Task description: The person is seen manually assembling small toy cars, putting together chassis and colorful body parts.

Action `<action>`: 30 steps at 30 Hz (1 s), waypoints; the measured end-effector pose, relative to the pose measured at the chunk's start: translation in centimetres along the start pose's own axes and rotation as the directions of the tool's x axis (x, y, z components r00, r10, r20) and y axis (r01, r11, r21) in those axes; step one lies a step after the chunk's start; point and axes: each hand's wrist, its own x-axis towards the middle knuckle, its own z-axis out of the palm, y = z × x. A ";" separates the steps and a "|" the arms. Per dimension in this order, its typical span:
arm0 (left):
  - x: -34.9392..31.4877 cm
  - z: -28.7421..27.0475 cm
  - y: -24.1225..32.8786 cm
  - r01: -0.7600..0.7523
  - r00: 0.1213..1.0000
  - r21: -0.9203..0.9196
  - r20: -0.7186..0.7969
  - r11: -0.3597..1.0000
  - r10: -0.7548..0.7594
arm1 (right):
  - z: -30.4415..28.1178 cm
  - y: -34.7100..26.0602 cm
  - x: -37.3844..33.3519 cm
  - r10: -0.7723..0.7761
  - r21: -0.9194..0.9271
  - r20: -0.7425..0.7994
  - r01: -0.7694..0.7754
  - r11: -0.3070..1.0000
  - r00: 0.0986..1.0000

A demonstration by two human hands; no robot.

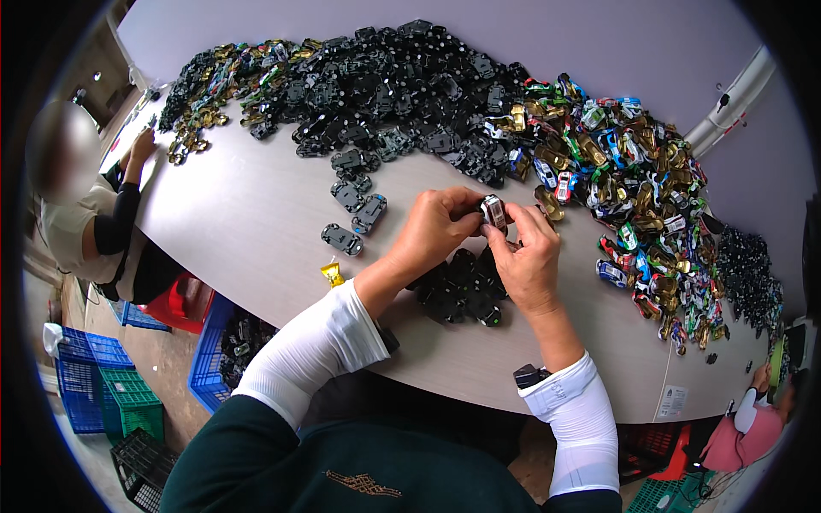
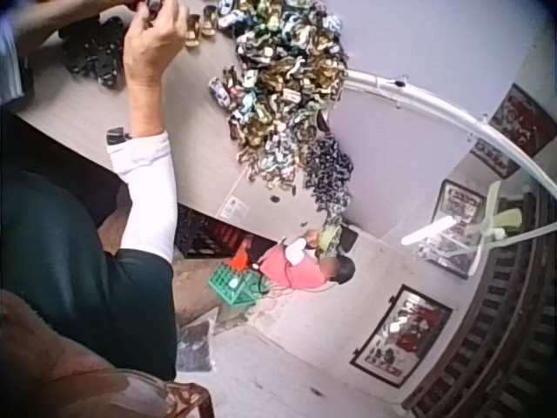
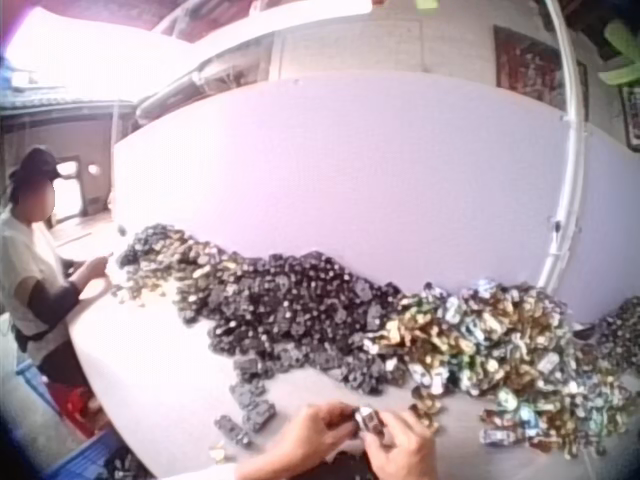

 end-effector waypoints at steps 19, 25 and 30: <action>-0.1 0.0 0.1 -0.047 0.999 0.057 0.006 0.997 0.047 | 0.4 0.8 -0.4 0.022 0.015 -0.001 -0.022 1.000 1.000; 0.2 -0.3 0.4 0.114 0.990 -0.193 0.099 0.975 -0.096 | 0.4 1.4 -0.4 0.010 -0.031 -0.032 -0.011 0.999 0.999; 0.1 -0.3 0.1 0.058 0.996 -0.193 -0.059 0.980 -0.070 | 1.1 2.3 -0.4 0.338 0.252 -0.075 -0.310 0.917 0.938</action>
